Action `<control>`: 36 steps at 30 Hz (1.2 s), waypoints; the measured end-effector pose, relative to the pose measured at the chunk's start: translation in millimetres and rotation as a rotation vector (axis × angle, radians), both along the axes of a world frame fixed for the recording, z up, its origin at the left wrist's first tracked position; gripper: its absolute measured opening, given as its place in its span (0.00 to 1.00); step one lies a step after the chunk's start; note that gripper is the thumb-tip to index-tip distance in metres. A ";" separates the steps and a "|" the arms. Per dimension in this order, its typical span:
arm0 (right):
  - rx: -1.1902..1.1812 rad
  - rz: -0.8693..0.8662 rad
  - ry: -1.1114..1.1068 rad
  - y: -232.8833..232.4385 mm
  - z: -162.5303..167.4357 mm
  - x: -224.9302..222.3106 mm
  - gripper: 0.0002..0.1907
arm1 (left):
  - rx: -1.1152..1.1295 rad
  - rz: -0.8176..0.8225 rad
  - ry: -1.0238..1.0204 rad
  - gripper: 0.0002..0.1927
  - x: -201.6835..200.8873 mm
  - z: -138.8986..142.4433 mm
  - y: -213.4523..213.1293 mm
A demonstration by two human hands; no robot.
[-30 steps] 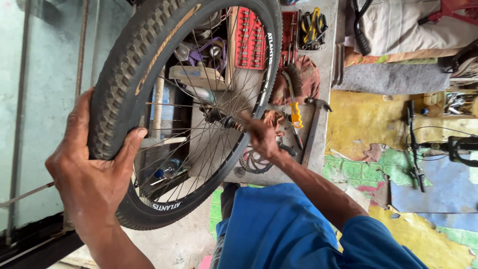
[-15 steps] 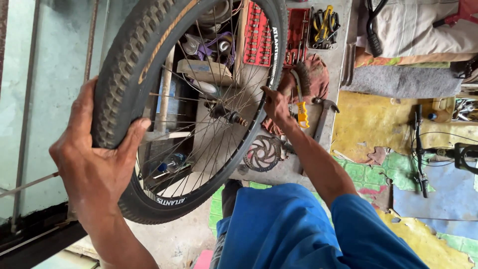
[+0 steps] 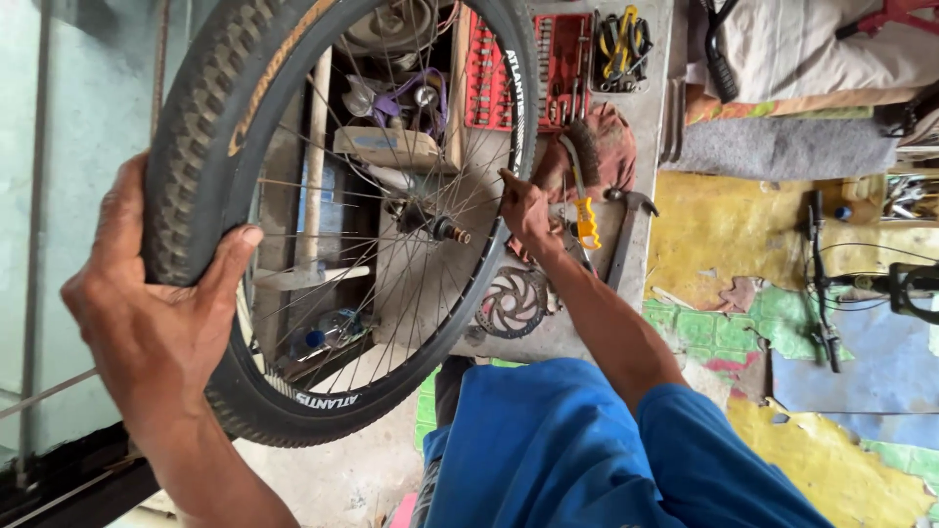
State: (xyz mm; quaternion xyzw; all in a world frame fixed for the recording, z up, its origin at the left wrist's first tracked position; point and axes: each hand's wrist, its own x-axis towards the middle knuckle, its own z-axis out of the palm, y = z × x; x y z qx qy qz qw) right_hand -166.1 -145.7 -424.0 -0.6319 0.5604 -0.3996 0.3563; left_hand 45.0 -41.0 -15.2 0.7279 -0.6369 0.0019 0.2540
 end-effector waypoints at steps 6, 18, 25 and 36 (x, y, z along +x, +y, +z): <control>-0.015 -0.008 -0.130 38.3 23.4 34.3 0.24 | 0.036 0.073 0.008 0.32 7.5 -5.3 -8.4; -0.017 -0.049 -0.006 21.5 -4.8 31.5 0.25 | 0.037 0.066 0.069 0.32 39.0 -12.4 -25.3; 0.095 -0.009 0.099 36.6 13.4 17.4 0.22 | 0.089 0.065 -0.020 0.33 85.9 -30.2 -28.6; -0.033 0.039 0.101 18.3 10.7 31.5 0.25 | 0.085 0.092 0.068 0.33 135.5 -66.9 -32.1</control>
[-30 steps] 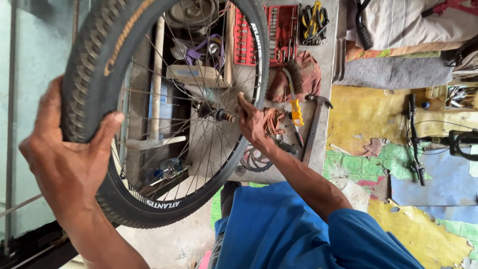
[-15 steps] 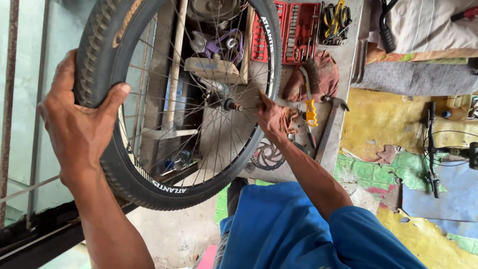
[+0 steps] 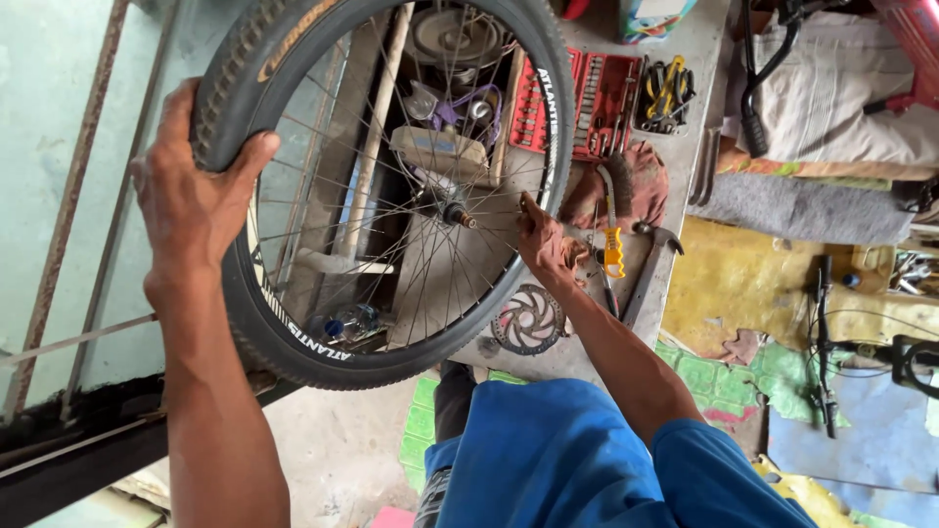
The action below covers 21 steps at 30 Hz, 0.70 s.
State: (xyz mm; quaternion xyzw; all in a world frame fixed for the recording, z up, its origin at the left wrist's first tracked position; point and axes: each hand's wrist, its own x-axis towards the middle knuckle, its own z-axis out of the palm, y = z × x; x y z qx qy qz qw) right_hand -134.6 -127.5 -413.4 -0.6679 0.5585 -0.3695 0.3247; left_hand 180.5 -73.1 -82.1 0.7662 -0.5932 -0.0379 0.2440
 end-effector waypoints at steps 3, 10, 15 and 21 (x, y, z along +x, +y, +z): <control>-0.104 -0.034 -0.021 3.8 -1.4 -0.6 0.23 | -0.041 -0.004 -0.054 0.33 9.9 -7.1 -2.1; -0.122 -0.097 -0.099 11.9 -5.4 -8.8 0.21 | -0.173 -0.084 -0.192 0.31 21.4 -14.1 -4.4; -0.009 -0.158 -0.068 1.4 -5.2 2.9 0.23 | -0.097 -0.014 -0.200 0.29 26.5 -19.0 -4.5; -0.250 -0.059 -0.187 15.4 2.4 54.5 0.21 | -0.174 -0.031 -0.369 0.27 35.1 -31.5 -1.8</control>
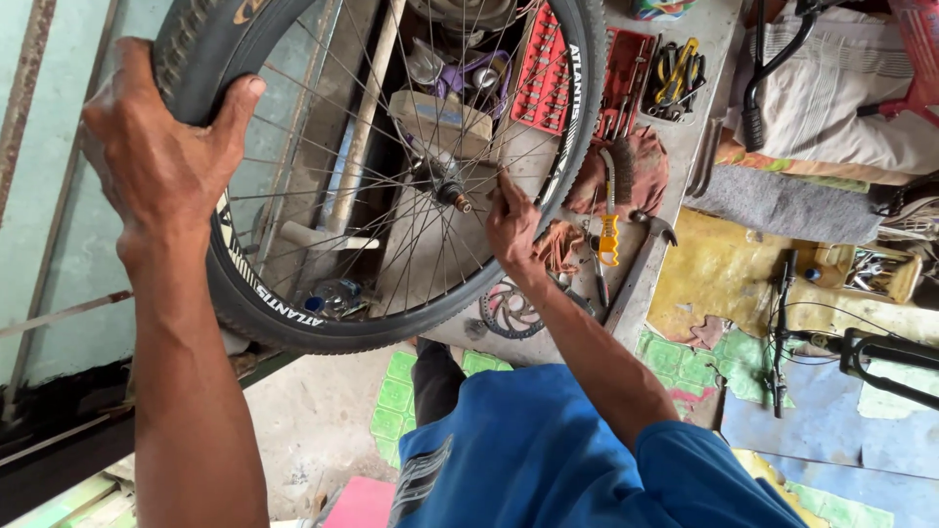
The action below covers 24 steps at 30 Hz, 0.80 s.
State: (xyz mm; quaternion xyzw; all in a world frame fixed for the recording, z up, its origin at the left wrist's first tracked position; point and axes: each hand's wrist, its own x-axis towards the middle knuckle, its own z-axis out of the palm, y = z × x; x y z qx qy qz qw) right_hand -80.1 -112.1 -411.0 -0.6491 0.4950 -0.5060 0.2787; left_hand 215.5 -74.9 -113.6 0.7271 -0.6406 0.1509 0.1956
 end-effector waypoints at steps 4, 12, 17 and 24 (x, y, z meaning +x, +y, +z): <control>-0.069 0.059 0.077 -8.3 -5.8 -21.6 0.23 | 0.036 0.003 0.068 0.27 8.4 -7.4 0.2; 0.086 0.077 0.148 -14.5 -6.0 -30.9 0.25 | 0.037 0.085 -0.036 0.36 20.3 -27.3 2.3; -0.105 0.009 0.024 3.8 -6.2 -8.3 0.24 | 0.007 0.073 -0.071 0.36 21.2 -28.1 3.9; 0.220 -0.089 0.106 -14.7 -13.2 -32.0 0.28 | -0.040 0.019 -0.099 0.31 20.3 -22.6 1.6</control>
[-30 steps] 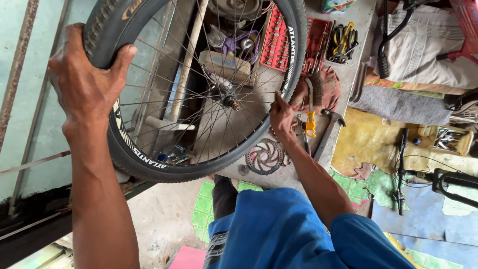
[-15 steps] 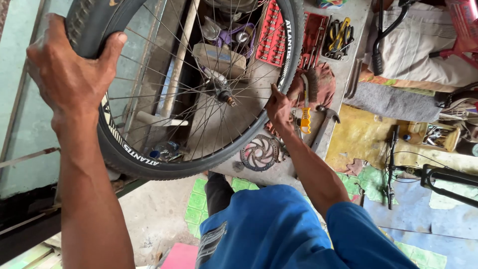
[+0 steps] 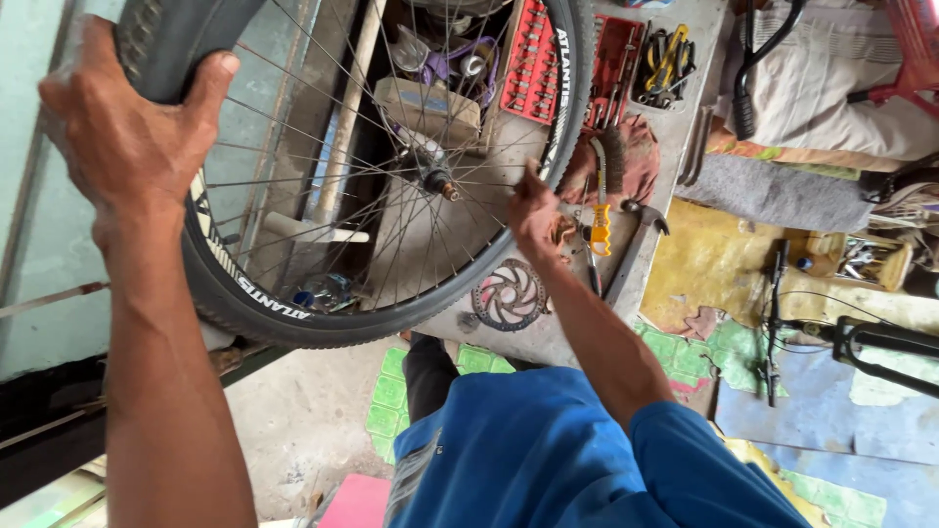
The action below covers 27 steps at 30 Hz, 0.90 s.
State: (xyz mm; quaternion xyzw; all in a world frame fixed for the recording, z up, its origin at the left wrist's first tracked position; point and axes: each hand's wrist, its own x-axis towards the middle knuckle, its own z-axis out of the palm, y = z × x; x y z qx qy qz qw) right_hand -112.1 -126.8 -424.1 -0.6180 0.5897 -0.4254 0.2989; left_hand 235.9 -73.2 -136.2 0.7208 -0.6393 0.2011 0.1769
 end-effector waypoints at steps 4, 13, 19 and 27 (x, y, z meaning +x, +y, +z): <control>-0.189 0.051 -0.124 18.3 8.0 33.4 0.21 | 0.031 -0.013 0.042 0.25 3.5 -0.4 2.0; -0.036 0.074 0.154 -4.6 4.4 -31.6 0.21 | -0.015 -0.052 -0.072 0.26 1.1 -0.9 2.7; 0.039 0.113 0.186 30.3 9.3 -8.8 0.23 | -0.085 -0.031 -0.080 0.32 -5.0 3.3 -1.0; -0.143 0.301 0.166 28.1 17.5 29.2 0.25 | 0.014 0.036 -0.010 0.32 3.7 -7.0 2.3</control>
